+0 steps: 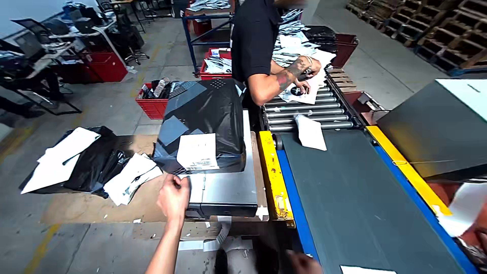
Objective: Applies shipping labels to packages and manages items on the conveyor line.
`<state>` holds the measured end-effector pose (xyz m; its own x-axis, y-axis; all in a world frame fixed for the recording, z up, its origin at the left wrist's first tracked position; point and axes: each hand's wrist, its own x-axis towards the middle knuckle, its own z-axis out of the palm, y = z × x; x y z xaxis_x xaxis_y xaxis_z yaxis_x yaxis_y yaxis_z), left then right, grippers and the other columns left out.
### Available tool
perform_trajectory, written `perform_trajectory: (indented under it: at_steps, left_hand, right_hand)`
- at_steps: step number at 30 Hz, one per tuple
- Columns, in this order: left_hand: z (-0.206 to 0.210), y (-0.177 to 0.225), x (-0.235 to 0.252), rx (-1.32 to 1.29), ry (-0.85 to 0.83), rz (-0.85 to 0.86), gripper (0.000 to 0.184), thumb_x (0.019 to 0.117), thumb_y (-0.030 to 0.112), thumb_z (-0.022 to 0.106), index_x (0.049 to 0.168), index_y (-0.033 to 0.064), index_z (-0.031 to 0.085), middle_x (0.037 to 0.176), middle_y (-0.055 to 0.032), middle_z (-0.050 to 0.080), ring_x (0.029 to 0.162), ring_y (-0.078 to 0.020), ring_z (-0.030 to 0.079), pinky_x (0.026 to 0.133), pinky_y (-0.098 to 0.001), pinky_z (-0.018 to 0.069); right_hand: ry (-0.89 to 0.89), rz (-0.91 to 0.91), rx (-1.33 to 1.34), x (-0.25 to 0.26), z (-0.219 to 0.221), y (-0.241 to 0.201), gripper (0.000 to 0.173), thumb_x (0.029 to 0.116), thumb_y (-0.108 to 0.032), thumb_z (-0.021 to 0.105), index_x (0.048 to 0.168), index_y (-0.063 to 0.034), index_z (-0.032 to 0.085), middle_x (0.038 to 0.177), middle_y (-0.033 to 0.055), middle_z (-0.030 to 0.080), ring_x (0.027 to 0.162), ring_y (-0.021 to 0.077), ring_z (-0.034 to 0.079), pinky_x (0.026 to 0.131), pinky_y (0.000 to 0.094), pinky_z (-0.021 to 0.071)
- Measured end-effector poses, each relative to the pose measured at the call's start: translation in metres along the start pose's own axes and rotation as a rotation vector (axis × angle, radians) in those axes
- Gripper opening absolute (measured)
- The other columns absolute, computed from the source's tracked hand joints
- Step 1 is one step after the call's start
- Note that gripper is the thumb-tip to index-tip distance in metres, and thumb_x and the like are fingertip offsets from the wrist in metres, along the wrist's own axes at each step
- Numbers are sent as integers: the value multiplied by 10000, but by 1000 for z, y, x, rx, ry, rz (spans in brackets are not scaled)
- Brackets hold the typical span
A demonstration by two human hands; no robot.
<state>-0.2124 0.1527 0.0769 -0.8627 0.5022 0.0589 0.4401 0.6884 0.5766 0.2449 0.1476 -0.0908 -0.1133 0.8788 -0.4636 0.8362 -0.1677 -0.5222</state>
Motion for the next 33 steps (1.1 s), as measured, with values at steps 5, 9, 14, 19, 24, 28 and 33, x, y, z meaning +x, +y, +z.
perform_trajectory:
  at_steps: [5,9,14,19,24,28,33]
  left_hand:
    - [0,-3,0,2,-23,11,225,963,302,600,899,89,626,795,-139,648,784,-375,644,661,-611,460]
    - [0,-2,1,5,-30,22,234,961,306,605,887,85,622,841,-147,653,812,-369,650,667,-603,466]
    - [2,-7,1,-9,-30,65,270,964,337,607,918,72,636,807,-172,653,778,-404,651,641,-635,462]
    - [11,-4,-3,-72,-26,138,333,977,316,568,972,-10,637,849,-234,645,826,-449,640,704,-697,450]
    - [29,-24,12,-97,22,162,341,964,308,557,953,-26,628,831,-157,607,782,-263,588,721,-511,481]
    - [23,-7,6,-122,25,128,242,961,214,560,884,-14,586,768,-24,512,711,-81,497,689,-322,440]
    - [30,-8,7,-119,41,190,247,968,200,531,874,-26,566,749,-38,497,686,-86,485,667,-310,444]
  right_hand:
    - [-207,-195,697,10,137,-153,246,960,-237,732,1063,-14,753,842,65,767,641,150,703,611,349,610]
    - [-224,4,896,18,130,-210,260,957,-217,763,1097,1,753,870,82,778,568,125,654,510,282,539]
    - [-155,171,995,16,121,-246,145,961,-99,735,933,44,734,724,88,753,470,77,580,443,245,452]
    - [-157,37,912,5,80,-204,205,962,-153,739,859,25,742,681,73,731,517,100,633,503,281,523]
    - [274,153,621,115,-62,-21,223,985,-174,664,897,16,740,760,87,749,655,196,703,666,431,597]
    - [483,327,464,234,-165,54,376,984,-362,709,867,-6,745,808,114,745,741,261,691,760,519,544]
    - [184,601,-37,211,-182,108,686,831,-632,764,1130,-17,719,1167,221,710,1146,380,668,972,596,515]
